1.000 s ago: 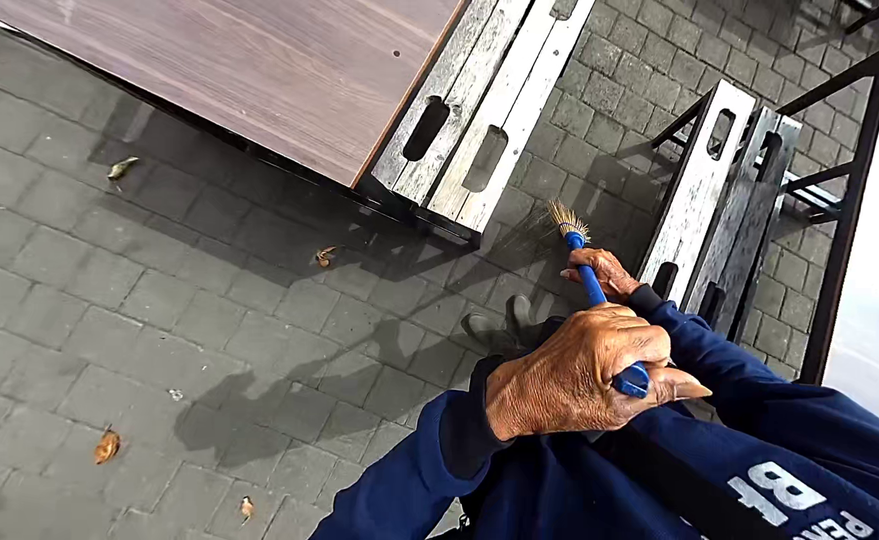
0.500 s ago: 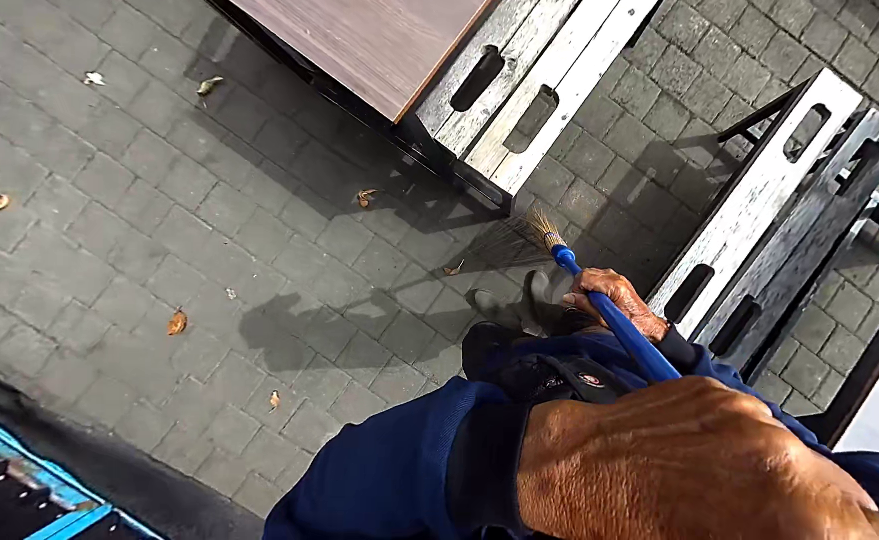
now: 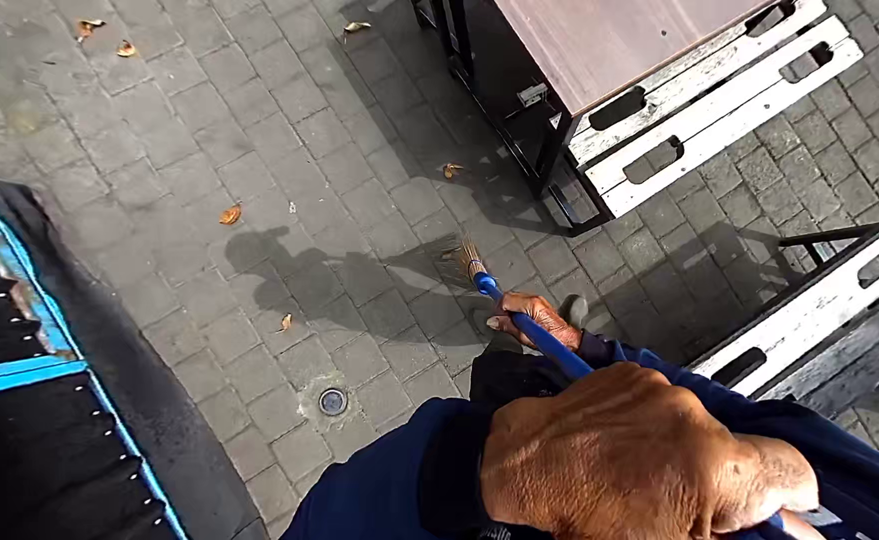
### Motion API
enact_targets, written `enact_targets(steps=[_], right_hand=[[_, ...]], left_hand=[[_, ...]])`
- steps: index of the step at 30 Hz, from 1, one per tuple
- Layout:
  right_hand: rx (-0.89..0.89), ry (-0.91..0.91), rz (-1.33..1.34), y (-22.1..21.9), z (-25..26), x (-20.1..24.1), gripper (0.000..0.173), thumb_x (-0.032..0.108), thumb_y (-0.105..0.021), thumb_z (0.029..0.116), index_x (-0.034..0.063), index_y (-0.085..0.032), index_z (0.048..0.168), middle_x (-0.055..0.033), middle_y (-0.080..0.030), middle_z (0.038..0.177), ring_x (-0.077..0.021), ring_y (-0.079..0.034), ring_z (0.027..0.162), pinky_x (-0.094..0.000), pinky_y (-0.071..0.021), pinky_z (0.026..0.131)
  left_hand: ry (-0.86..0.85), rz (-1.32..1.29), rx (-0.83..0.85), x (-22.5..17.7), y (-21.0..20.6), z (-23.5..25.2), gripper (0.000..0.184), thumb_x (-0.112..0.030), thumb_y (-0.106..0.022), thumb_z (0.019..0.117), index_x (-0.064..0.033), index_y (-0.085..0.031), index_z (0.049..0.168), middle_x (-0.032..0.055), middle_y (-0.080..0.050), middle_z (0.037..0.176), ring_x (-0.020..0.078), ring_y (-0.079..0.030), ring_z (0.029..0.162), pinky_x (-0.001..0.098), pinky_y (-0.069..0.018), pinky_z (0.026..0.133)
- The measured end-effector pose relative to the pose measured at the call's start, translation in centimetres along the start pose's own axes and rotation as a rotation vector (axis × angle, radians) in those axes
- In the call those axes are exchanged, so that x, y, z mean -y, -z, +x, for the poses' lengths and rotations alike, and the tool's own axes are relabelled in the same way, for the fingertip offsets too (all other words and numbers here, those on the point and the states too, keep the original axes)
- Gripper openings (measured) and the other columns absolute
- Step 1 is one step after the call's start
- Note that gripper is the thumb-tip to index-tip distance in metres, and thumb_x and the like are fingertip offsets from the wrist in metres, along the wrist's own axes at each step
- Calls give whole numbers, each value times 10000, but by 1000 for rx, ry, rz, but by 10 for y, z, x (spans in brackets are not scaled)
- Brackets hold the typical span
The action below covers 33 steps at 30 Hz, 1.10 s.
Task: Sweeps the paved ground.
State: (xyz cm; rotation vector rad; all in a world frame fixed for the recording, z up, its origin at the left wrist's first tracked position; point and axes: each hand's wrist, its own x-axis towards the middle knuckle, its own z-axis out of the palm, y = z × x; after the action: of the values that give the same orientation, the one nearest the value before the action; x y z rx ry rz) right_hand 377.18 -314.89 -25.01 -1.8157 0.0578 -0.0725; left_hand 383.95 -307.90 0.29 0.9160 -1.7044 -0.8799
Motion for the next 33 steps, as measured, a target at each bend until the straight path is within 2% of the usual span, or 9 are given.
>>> enact_targets(steps=[3,6,13,19,22,24,28,31,33], right_hand=[[38,160,143,-53,62,7,225,182,-672,1000,-27,-685,918,-163,-695,963,-224,-678,982,-362,-556,919],[68,226,90,-66,104,24,230,202,-672,1004,-10,-698,917,-146,-705,952,-213,-683,966,-366,-560,903],[-25,99,-238,-24,168,22,301,290,-659,993,24,-711,861,-109,-699,851,-194,-672,875,-393,-534,831],[142,-124,-449,20,254,-18,332,323,-634,971,4,-687,896,-165,-693,924,-290,-674,936,-489,-528,869],[236,-167,-423,-1,326,-35,336,304,-629,964,-26,-687,942,-202,-691,970,-326,-670,968,-523,-519,890],[268,-105,-355,-29,374,-42,338,315,-632,979,-13,-702,934,-177,-702,952,-292,-678,953,-493,-532,892],[361,150,-105,-86,472,-16,298,271,-668,991,3,-696,864,-125,-687,898,-210,-663,942,-377,-538,888],[466,337,57,-127,524,14,231,190,-696,969,13,-675,822,-113,-681,892,-209,-660,959,-367,-540,906],[572,414,104,-154,544,37,227,184,-695,969,14,-677,821,-109,-679,877,-203,-666,937,-362,-549,887]], left_hand=[[41,114,-34,-12,16,-34,201,-230,-617,994,-79,-648,865,52,-527,577,224,-562,536,375,-414,500],[30,173,-124,-37,45,-65,263,-280,-605,1014,-76,-663,859,60,-528,577,231,-562,544,373,-425,523],[-58,171,-414,-37,119,-133,299,-202,-660,994,-48,-608,742,65,-514,598,199,-523,605,334,-397,617],[116,98,-627,18,193,-184,296,-116,-682,979,-4,-561,733,106,-582,735,202,-608,788,368,-511,887],[162,106,-704,40,240,-201,292,-114,-670,985,4,-559,741,105,-566,736,191,-582,777,342,-495,828],[216,209,-680,36,274,-200,305,-167,-664,993,-19,-580,741,83,-551,694,189,-555,724,335,-464,758],[291,475,-567,21,333,-189,278,-262,-614,1020,-76,-631,814,42,-533,623,204,-556,631,358,-430,661],[282,599,-617,14,362,-193,250,-267,-604,1028,-75,-672,883,48,-554,619,219,-570,607,358,-432,613],[308,621,-674,-3,381,-205,274,-284,-599,1033,-78,-660,862,50,-530,601,220,-546,578,349,-415,584]])
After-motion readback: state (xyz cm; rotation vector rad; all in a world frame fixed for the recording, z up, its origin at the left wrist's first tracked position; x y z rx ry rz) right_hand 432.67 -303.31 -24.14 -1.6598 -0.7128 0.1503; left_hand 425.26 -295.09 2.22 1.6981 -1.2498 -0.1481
